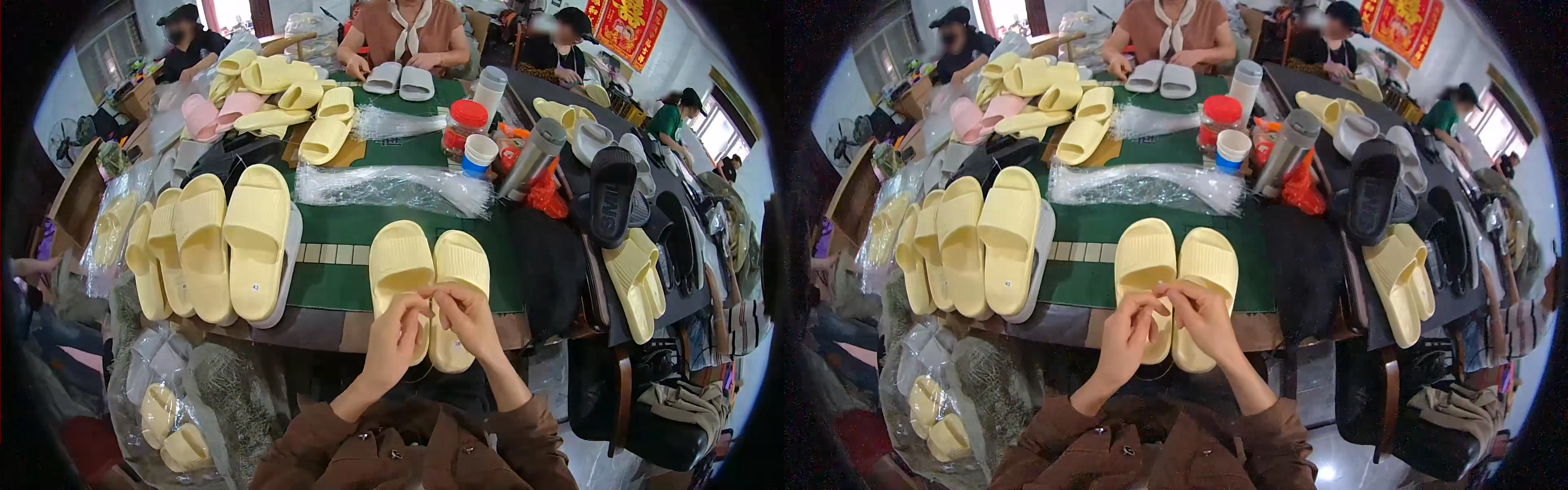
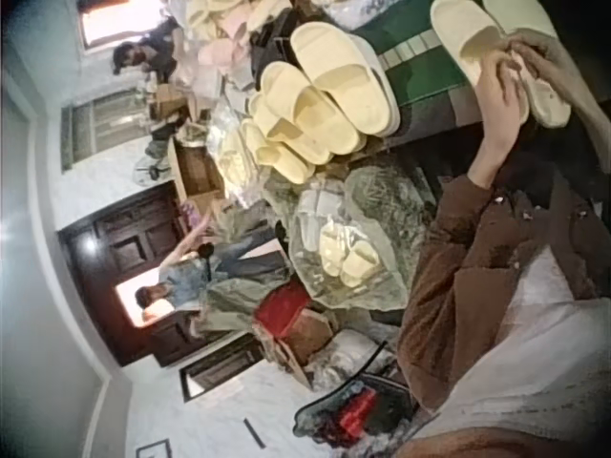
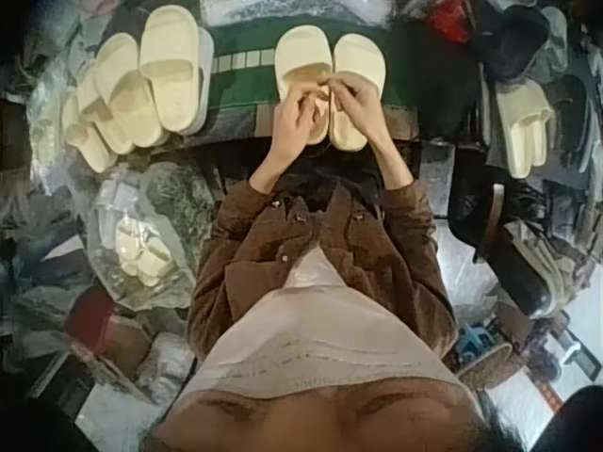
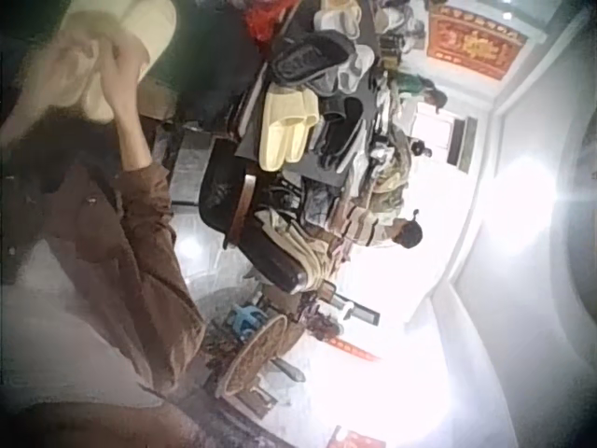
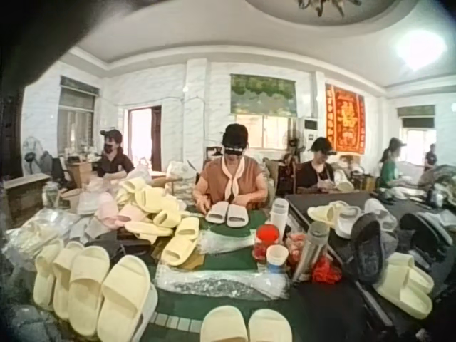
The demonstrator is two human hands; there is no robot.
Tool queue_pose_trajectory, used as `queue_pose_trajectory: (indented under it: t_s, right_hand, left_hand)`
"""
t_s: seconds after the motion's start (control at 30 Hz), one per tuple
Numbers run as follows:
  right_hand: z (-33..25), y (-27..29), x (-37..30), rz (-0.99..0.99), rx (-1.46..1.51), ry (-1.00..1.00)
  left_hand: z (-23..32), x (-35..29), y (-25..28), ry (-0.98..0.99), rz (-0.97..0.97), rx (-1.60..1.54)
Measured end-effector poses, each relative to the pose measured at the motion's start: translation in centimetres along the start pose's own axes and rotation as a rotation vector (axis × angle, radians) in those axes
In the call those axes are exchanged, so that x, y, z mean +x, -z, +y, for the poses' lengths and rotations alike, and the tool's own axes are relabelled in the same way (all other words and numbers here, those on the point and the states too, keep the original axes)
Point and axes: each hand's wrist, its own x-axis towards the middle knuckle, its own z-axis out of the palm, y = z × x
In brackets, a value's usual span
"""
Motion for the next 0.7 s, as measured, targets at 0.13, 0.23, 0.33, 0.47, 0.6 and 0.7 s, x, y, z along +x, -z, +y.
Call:
queue_pose_trajectory:
  t_s: [0.13,0.23,0.33,0.47,0.6,0.7]
  right_hand:
    - [0.3,0.9,-1.1,0.04,-0.02,-0.007]
    - [1.1,2.2,-2.4,0.129,0.021,-0.124]
    - [1.6,3.0,-3.5,0.171,0.033,-0.124]
    - [3.0,3.4,-3.6,0.218,-0.199,-0.049]
    - [2.3,2.4,-3.1,0.222,-0.541,0.098]
    - [2.7,2.0,-2.7,0.253,-0.777,0.358]
  left_hand:
    - [-0.9,-1.4,1.1,0.032,-0.023,0.126]
    - [-1.2,-1.8,1.3,-0.023,0.068,0.171]
    - [-0.2,-2.6,1.8,0.051,0.068,0.305]
    - [-1.3,-2.1,1.7,0.012,-0.009,0.453]
    - [-1.0,0.0,1.0,-0.105,-0.015,0.764]
    - [-1.9,0.6,0.4,-0.255,-0.014,0.988]
